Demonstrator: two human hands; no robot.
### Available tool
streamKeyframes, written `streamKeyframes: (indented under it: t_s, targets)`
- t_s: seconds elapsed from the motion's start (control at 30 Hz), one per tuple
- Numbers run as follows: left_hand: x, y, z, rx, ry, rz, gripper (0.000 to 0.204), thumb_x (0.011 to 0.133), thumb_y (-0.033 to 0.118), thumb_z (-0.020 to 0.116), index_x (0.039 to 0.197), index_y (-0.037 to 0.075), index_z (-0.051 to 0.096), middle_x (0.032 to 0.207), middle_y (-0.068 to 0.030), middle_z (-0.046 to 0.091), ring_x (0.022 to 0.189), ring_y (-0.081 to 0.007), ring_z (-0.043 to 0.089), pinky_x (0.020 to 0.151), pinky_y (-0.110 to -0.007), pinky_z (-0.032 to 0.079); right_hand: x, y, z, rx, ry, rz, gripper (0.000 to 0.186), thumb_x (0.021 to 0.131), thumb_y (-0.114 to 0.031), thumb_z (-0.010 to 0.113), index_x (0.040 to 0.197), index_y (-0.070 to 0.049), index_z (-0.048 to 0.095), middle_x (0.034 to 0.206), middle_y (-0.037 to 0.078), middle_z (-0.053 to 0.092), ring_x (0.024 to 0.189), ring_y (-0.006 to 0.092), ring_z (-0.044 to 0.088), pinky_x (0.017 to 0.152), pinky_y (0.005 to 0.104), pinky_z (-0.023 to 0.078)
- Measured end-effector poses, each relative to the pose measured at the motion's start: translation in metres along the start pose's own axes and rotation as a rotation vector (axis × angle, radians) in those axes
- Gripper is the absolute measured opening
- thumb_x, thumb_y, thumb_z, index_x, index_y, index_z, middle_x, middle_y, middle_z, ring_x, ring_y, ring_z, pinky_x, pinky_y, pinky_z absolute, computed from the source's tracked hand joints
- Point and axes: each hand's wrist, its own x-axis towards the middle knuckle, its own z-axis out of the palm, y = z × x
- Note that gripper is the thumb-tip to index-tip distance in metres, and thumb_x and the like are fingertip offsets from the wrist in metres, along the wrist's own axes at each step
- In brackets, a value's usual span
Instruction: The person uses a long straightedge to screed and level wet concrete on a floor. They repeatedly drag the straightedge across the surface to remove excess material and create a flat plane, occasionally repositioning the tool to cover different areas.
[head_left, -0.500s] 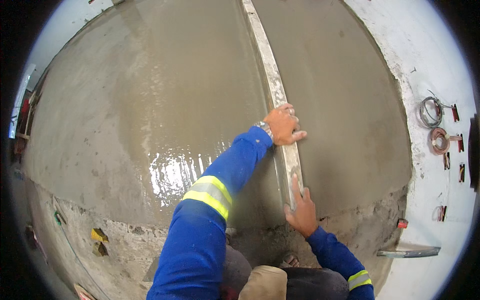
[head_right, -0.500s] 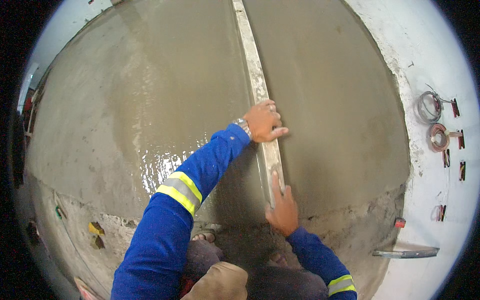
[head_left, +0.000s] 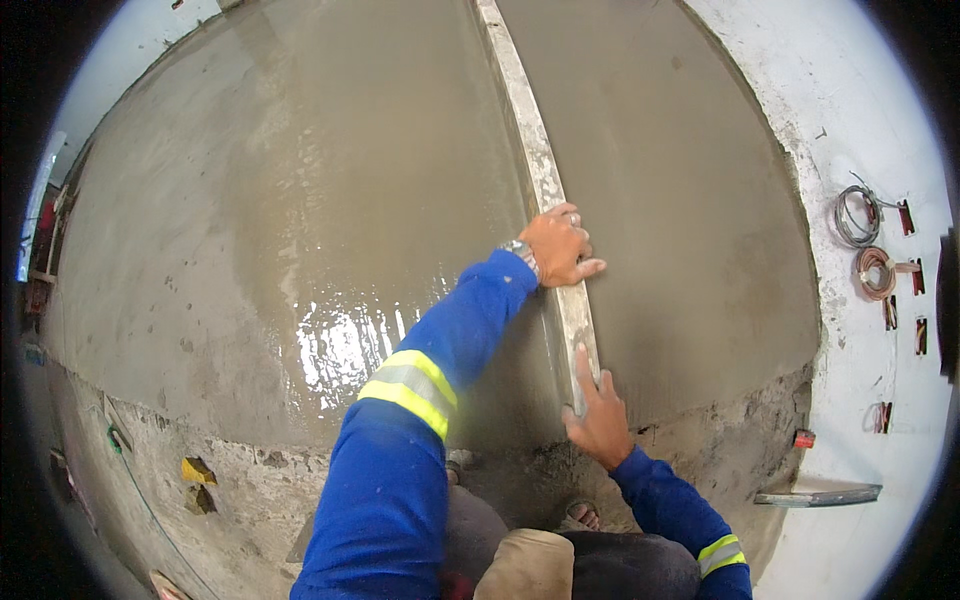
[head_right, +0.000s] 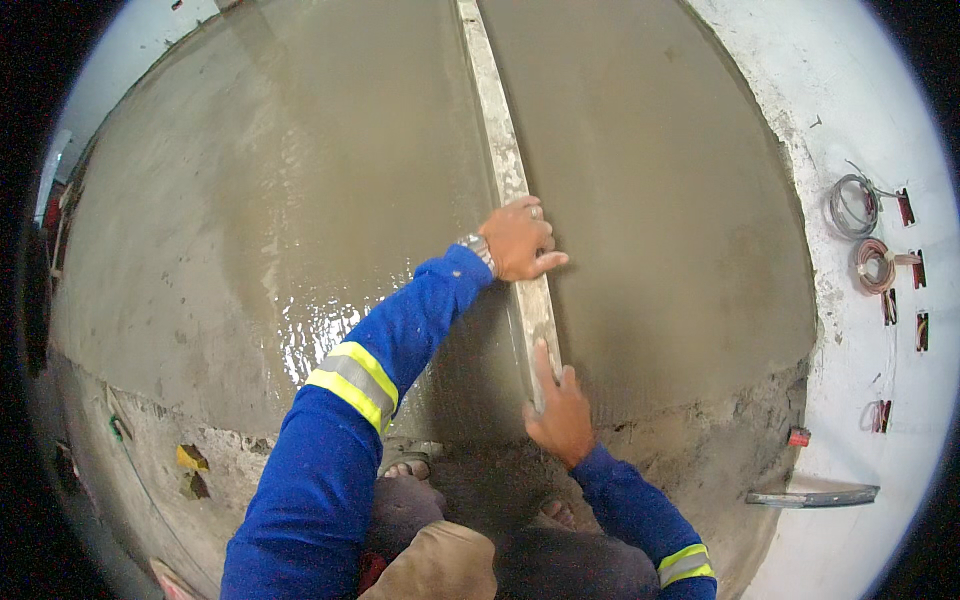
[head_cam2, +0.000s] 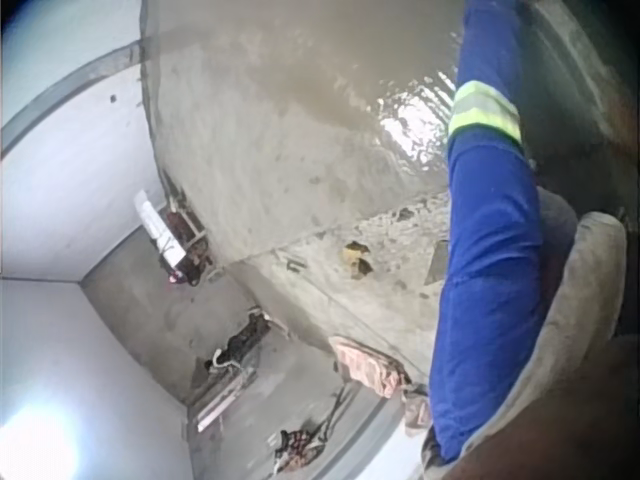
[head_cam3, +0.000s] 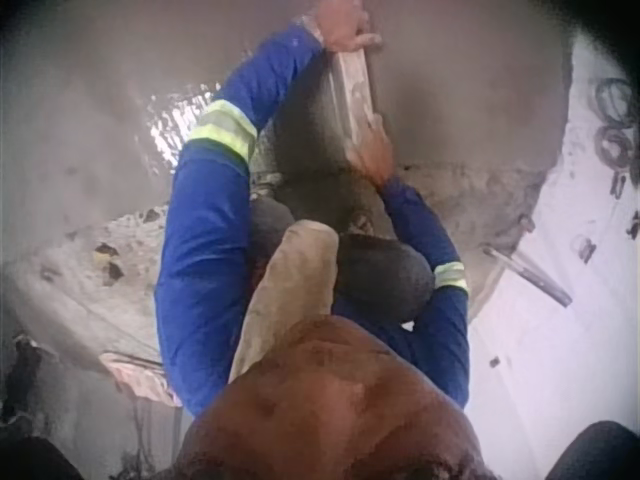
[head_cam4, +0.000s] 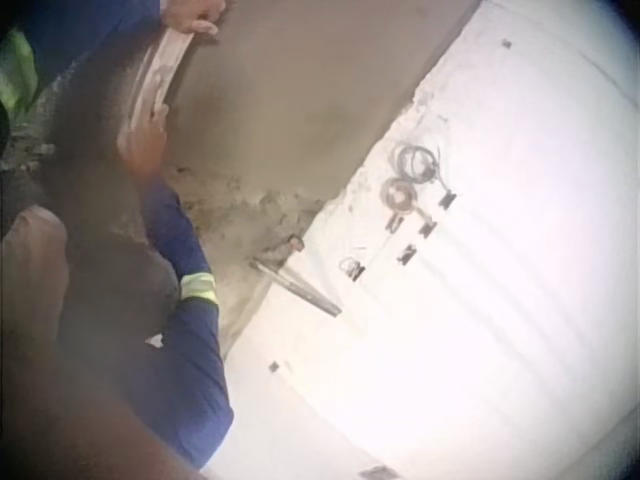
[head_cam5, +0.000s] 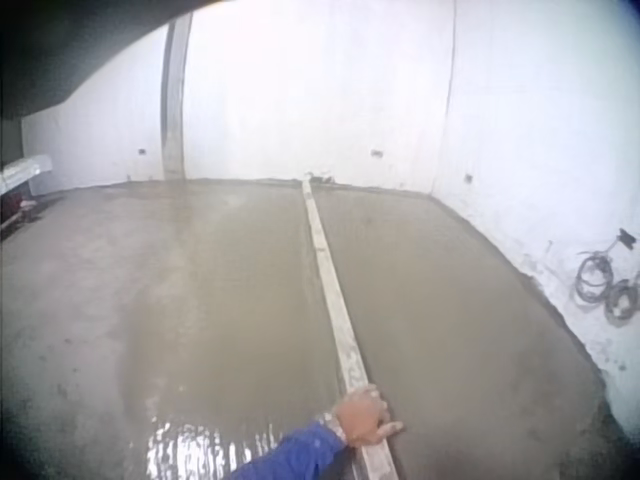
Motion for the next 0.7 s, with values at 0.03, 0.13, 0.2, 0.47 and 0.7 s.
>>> streamKeyframes:
  t_s: [0.03, 0.13, 0.2, 0.47, 0.7]
  targets:
    - [-0.002, 0.004, -0.002, -0.005, -0.002, 0.014, 0.048, 0.091, 0.048, 0.053, 0.074, 0.009, 0.075, 0.075, -0.009, 0.068, 0.089, -0.0301, 0.064, 0.107, -0.044, 0.039, -0.009, 0.0, 0.002, 0.0, -0.009, 0.005, 0.101, 0.073, -0.008, 0.069, 0.157, -0.018, 0.014, 0.11, 0.032, 0.048, 0.091, 0.0519, 0.057, 0.082, 0.0532, 0.051]
    - [-0.005, 0.011, -0.002, -0.005, 0.021, 0.047, 0.049, 0.091, 0.048, 0.052, 0.074, 0.009, 0.075, 0.076, -0.0089, 0.068, 0.09, -0.0306, 0.064, 0.108, -0.044, 0.039, -0.01, 0.001, 0.003, -0.006, 0.02, -0.011, 0.101, 0.073, -0.007, 0.068, 0.157, -0.019, 0.013, 0.11, 0.032, 0.049, 0.09, 0.0528, 0.057, 0.081, 0.0538, 0.051]
    - [0.004, 0.001, 0.0, 0.016, 0.061, 0.068, 0.048, 0.091, 0.048, 0.053, 0.073, 0.009, 0.074, 0.075, -0.009, 0.068, 0.09, -0.0311, 0.064, 0.108, -0.043, 0.039, -0.004, 0.003, 0.001, -0.013, 0.037, -0.02, 0.101, 0.073, -0.009, 0.068, 0.157, -0.019, 0.014, 0.109, 0.031, 0.049, 0.089, 0.0519, 0.057, 0.081, 0.0531, 0.051]
    - [0.0, 0.005, -0.006, 0.014, 0.031, -0.009, 0.047, 0.09, 0.048, 0.055, 0.07, 0.009, 0.073, 0.075, -0.0086, 0.067, 0.091, -0.0306, 0.062, 0.106, -0.043, 0.041, -0.004, 0.004, -0.002, -0.018, 0.018, -0.05, 0.1, 0.072, -0.016, 0.069, 0.157, -0.021, 0.016, 0.107, 0.029, 0.049, 0.087, 0.0501, 0.058, 0.077, 0.0516, 0.052]
    - [-0.013, 0.023, -0.02, -0.017, -0.005, 0.049, 0.043, 0.089, 0.043, 0.059, 0.069, 0.008, 0.073, 0.072, -0.0079, 0.065, 0.086, -0.0292, 0.062, 0.105, -0.044, 0.042, -0.027, -0.005, 0.003, 0.004, -0.037, -0.04, 0.101, 0.074, -0.02, 0.07, 0.157, -0.022, 0.013, 0.109, 0.03, 0.049, 0.092, 0.0507, 0.059, 0.08, 0.0544, 0.052]
